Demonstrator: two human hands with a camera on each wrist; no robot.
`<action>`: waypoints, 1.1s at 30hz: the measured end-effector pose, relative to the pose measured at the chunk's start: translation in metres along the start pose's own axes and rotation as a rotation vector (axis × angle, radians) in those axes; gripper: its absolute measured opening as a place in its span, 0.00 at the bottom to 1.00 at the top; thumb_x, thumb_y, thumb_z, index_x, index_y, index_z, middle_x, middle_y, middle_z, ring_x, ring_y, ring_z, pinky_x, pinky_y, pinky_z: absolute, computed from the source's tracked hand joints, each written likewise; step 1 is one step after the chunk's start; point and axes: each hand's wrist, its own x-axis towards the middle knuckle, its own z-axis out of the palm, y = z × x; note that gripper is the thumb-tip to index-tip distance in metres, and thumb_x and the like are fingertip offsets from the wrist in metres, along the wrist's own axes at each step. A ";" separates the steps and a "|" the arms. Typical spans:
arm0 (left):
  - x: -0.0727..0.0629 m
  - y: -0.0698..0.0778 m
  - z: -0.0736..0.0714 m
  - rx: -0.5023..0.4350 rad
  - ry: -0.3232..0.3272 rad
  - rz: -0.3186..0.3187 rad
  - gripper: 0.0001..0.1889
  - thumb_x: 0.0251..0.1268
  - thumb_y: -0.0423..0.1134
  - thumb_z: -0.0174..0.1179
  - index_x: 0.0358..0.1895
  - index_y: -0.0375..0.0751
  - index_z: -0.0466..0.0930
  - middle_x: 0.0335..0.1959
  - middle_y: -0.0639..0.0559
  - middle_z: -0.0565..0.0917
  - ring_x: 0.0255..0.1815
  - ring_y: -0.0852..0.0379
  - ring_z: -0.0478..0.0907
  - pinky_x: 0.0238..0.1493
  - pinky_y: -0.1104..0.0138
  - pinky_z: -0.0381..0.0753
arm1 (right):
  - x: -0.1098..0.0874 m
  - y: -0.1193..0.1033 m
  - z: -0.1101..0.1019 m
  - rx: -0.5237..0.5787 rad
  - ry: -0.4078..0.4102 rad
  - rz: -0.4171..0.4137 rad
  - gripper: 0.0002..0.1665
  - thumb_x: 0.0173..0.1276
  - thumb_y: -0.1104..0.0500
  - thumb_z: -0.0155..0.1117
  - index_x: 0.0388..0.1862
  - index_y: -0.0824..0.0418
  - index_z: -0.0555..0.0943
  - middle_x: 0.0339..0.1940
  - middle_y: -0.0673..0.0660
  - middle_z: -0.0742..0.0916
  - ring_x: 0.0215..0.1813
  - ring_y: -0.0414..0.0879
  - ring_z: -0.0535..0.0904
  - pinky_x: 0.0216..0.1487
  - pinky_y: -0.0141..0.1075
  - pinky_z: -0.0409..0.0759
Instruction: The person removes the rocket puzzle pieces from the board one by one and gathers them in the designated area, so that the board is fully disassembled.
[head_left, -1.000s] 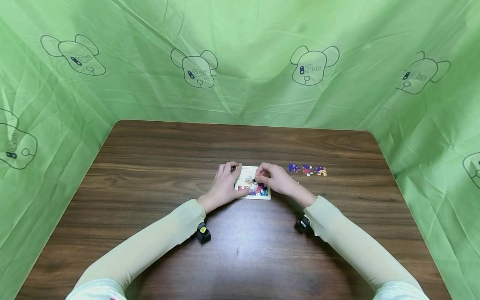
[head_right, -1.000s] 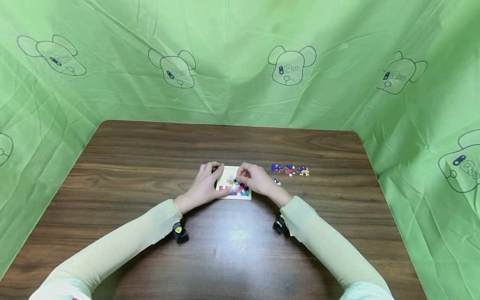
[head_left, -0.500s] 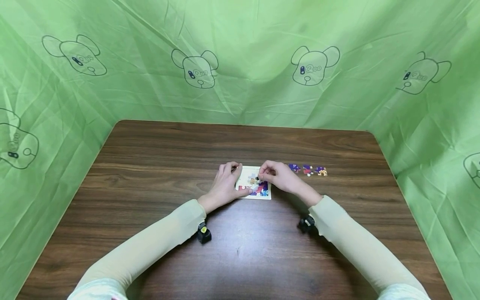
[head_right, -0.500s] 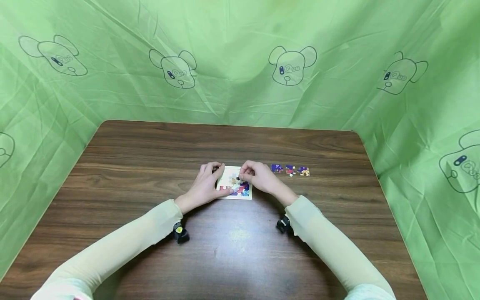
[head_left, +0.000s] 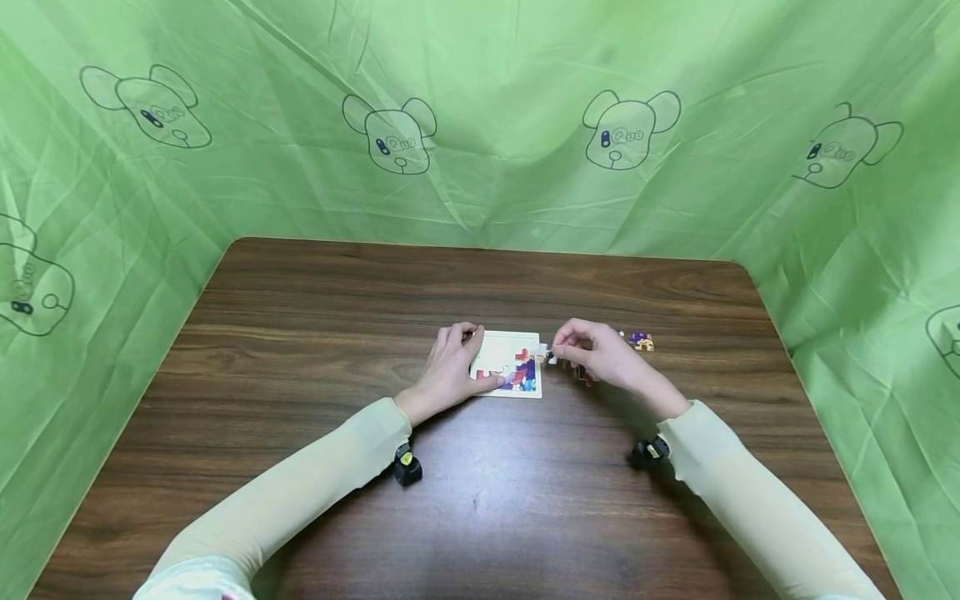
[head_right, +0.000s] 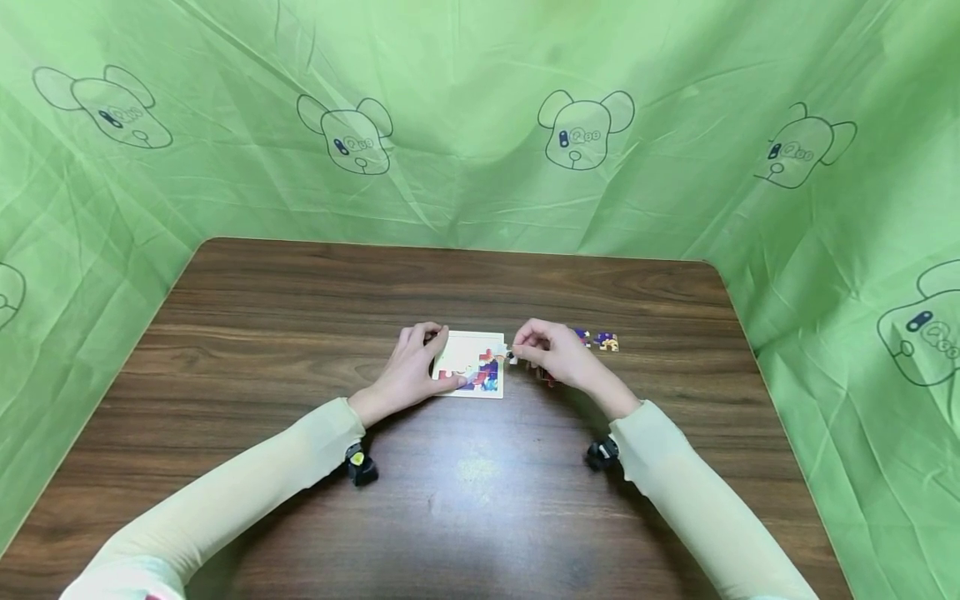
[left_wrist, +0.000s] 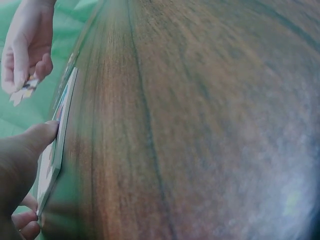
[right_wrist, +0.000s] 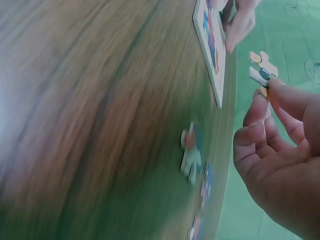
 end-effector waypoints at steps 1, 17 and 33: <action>0.000 0.000 0.000 -0.001 -0.001 -0.001 0.52 0.61 0.62 0.71 0.78 0.29 0.62 0.72 0.36 0.66 0.70 0.37 0.60 0.72 0.48 0.63 | -0.003 0.002 -0.003 0.002 0.008 -0.004 0.04 0.74 0.60 0.69 0.44 0.59 0.84 0.37 0.63 0.87 0.36 0.56 0.83 0.37 0.38 0.81; 0.001 0.000 0.000 0.006 0.002 0.004 0.52 0.62 0.62 0.71 0.78 0.29 0.62 0.72 0.36 0.66 0.70 0.37 0.60 0.73 0.48 0.62 | -0.043 0.046 -0.038 -0.017 0.141 0.119 0.11 0.70 0.58 0.74 0.45 0.63 0.86 0.33 0.55 0.89 0.29 0.46 0.82 0.28 0.36 0.78; 0.001 -0.001 0.000 0.009 -0.008 0.003 0.52 0.62 0.63 0.70 0.79 0.29 0.62 0.73 0.35 0.65 0.70 0.36 0.60 0.72 0.47 0.62 | -0.064 0.081 -0.052 -0.152 0.196 0.104 0.08 0.71 0.61 0.72 0.43 0.66 0.87 0.34 0.57 0.89 0.33 0.35 0.80 0.37 0.27 0.77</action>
